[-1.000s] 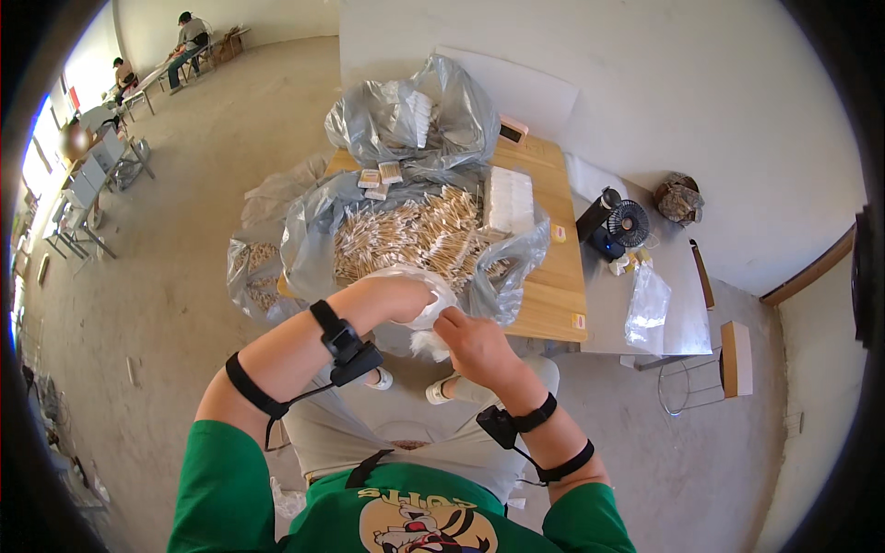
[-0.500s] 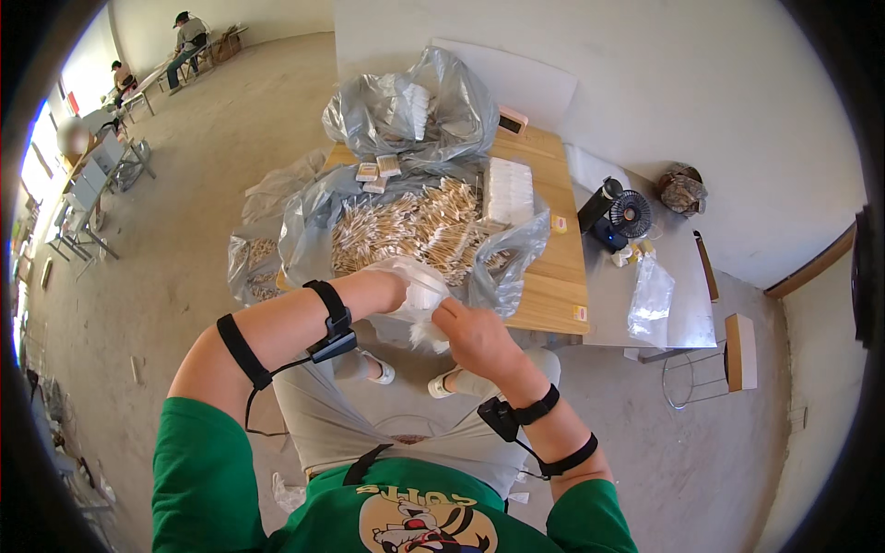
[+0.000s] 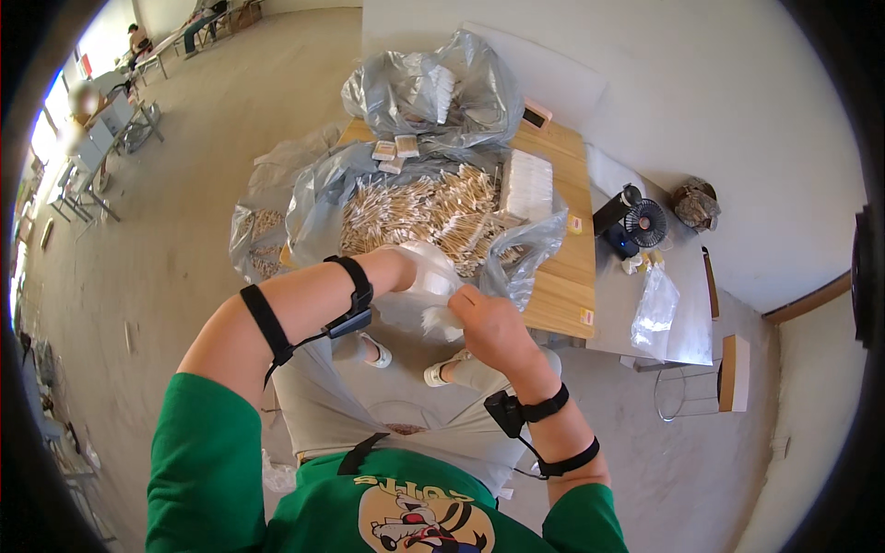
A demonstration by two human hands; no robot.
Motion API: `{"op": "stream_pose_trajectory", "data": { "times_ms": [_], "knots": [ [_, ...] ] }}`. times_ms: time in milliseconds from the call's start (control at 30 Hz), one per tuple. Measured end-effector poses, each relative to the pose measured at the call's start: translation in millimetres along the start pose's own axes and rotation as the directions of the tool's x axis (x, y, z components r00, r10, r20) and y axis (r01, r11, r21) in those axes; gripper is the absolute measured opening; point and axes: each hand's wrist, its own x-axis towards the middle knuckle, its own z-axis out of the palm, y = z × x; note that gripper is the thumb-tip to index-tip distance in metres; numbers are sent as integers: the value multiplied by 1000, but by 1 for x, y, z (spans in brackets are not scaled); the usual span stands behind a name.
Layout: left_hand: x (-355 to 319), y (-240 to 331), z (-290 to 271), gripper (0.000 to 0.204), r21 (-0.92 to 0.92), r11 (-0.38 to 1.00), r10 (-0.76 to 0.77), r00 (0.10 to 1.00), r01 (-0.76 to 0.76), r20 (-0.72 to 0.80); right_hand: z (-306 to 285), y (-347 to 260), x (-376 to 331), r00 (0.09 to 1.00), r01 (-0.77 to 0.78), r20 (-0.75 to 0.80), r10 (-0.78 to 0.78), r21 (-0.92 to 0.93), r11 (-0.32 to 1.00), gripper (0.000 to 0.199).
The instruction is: Manually sorting and packaging small components into plastic bags in a factory or warehouse setting.
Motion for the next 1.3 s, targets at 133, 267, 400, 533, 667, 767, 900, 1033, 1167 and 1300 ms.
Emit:
{"op": "stream_pose_trajectory", "data": {
  "times_ms": [133, 267, 400, 533, 667, 767, 900, 1033, 1167, 1300],
  "knots": [
    [74, -59, 77, 31, -213, 976, -78, 975, 33, -206, 3, -2, 6, 999, 33, -15, -33, 9, 999, 24],
    [91, -55, 83, 36, -223, 975, -41, 979, -5, -201, -1, 0, 4, 1000, 13, -9, -13, 8, 1000, 24],
    [96, -45, 78, 41, -384, 918, -182, 967, 102, -179, -6, -2, 0, 996, -71, 62, 71, 5, 997, 29],
    [101, -49, 87, 36, -184, 983, -56, 973, 14, -225, -10, -8, 3, 999, -29, 43, 28, 26, 999, 23],
    [82, -36, 67, 28, -94, 995, -3, 965, -23, -263, -30, -6, -1, 994, -106, -1, 108, 136, 985, 28],
    [56, -35, 44, 23, -142, 988, -94, 976, 67, -195, -45, -7, 5, 988, -141, -26, 152, 252, 957, 31],
    [36, -43, 32, 31, -43, 994, 91, 972, -103, -216, -54, -15, 16, 935, -284, -65, 347, 448, 848, 24],
    [-7, -43, 29, 27, -237, 960, 43, 912, -151, -407, -55, -14, 25, 899, -263, -183, 399, 502, 824, 18],
    [-60, -15, 38, 27, -443, 880, -313, 494, -170, -811, -50, -5, 28, 818, -217, -267, 510, 677, 703, 17],
    [-75, 3, 70, 39, -705, 708, -662, 319, -32, -678, -47, 6, 19, 744, -216, -357, 564, 671, 709, 20]
  ]
}}
